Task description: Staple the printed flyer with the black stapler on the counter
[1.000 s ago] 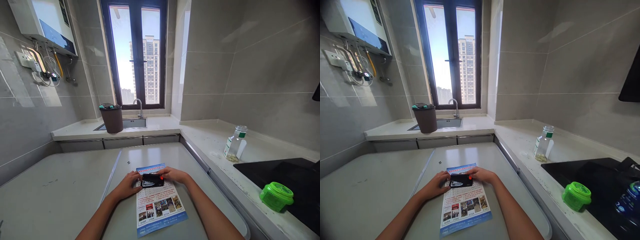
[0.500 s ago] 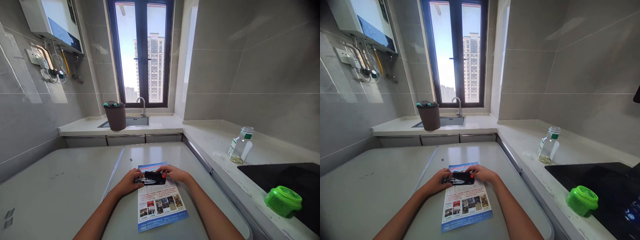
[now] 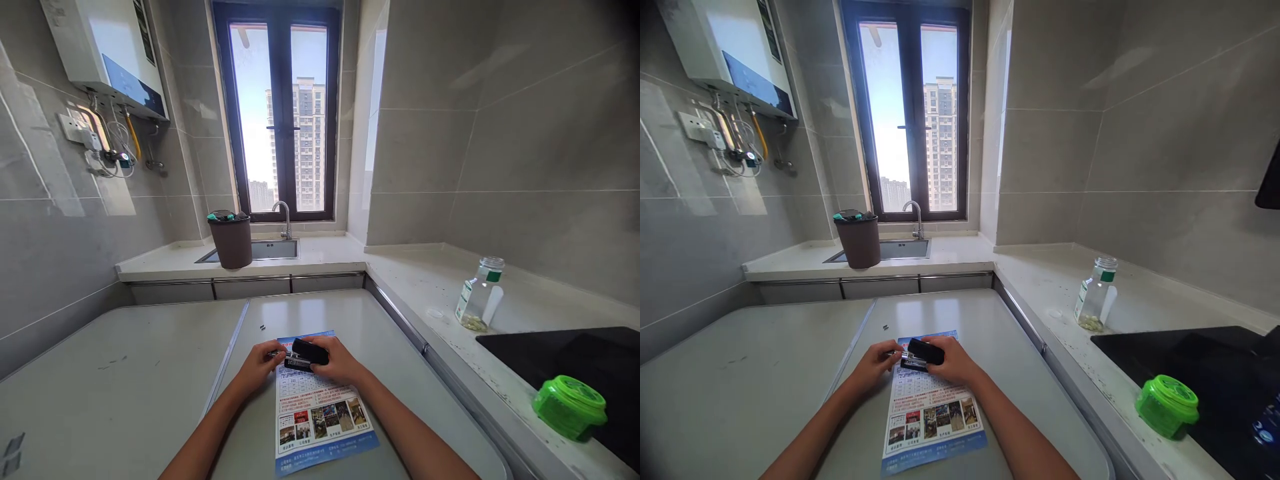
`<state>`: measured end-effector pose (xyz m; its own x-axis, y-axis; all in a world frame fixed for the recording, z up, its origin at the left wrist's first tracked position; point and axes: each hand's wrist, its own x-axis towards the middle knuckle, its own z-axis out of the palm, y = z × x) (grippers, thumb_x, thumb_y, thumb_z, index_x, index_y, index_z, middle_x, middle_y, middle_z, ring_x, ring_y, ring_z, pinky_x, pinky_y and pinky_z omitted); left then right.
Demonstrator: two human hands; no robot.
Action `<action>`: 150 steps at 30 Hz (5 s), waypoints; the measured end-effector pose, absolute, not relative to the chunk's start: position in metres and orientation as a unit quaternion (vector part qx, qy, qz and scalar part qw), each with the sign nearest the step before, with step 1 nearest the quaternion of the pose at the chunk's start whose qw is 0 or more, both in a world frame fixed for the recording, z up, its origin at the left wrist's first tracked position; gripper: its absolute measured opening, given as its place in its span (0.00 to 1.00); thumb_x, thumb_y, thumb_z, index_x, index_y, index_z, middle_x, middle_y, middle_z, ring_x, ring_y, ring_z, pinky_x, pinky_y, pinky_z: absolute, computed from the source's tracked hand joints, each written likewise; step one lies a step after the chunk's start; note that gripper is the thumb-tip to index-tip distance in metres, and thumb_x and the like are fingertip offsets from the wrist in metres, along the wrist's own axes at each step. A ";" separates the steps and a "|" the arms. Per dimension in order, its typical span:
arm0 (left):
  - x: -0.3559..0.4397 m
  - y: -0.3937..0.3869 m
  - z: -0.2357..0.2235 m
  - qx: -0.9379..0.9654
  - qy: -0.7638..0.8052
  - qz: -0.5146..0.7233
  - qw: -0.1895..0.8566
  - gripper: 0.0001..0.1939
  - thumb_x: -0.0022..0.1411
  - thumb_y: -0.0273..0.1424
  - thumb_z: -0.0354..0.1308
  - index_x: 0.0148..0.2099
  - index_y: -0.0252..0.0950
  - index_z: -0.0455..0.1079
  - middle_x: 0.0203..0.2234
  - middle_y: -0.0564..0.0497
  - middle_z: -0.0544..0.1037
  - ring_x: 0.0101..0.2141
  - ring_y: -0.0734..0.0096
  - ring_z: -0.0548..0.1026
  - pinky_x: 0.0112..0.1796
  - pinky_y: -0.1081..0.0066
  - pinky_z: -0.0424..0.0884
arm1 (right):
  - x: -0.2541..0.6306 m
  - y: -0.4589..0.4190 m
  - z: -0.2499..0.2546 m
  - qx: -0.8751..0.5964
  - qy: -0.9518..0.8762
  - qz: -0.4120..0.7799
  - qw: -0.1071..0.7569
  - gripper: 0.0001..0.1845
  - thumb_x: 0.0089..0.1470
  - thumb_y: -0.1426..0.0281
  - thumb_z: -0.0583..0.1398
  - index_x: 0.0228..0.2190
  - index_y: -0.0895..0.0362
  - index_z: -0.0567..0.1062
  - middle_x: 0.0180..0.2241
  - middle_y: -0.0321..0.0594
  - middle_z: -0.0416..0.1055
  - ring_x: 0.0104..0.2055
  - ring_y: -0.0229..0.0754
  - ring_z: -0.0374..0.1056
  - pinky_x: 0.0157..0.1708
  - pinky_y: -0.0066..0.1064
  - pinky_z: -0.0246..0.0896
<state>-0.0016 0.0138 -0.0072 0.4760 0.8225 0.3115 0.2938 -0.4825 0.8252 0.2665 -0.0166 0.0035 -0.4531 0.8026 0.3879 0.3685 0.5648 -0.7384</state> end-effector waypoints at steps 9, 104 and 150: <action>0.006 0.023 -0.021 0.540 0.359 0.434 0.625 0.25 0.53 0.47 0.72 0.45 0.34 0.74 0.31 0.48 0.79 0.28 0.68 0.78 0.31 0.69 0.77 | 0.259 -0.017 -0.007 -0.449 -0.824 0.133 0.321 0.33 0.42 0.79 0.60 0.51 0.47 0.77 0.52 0.38 0.77 0.51 0.49 0.71 0.51 0.36 0.62; -0.039 0.061 -0.061 0.784 0.598 0.164 0.017 0.31 0.71 0.40 0.44 0.70 0.33 0.59 0.70 0.39 0.57 0.68 0.51 0.58 0.65 0.52 0.53 | 0.342 0.052 -0.052 -0.656 -0.577 0.088 0.480 0.24 0.54 0.78 0.47 0.44 0.59 0.78 0.43 0.47 0.79 0.46 0.46 0.74 0.47 0.34 0.65; -0.006 0.006 -0.014 0.720 0.468 0.408 0.310 0.21 0.65 0.50 0.54 0.39 0.37 0.76 0.27 0.50 0.80 0.24 0.67 0.74 0.26 0.71 0.70 | 0.281 -0.008 0.002 -0.335 -0.825 0.269 0.367 0.17 0.62 0.55 0.61 0.45 0.52 0.78 0.49 0.41 0.66 0.38 0.37 0.67 0.42 0.31 0.66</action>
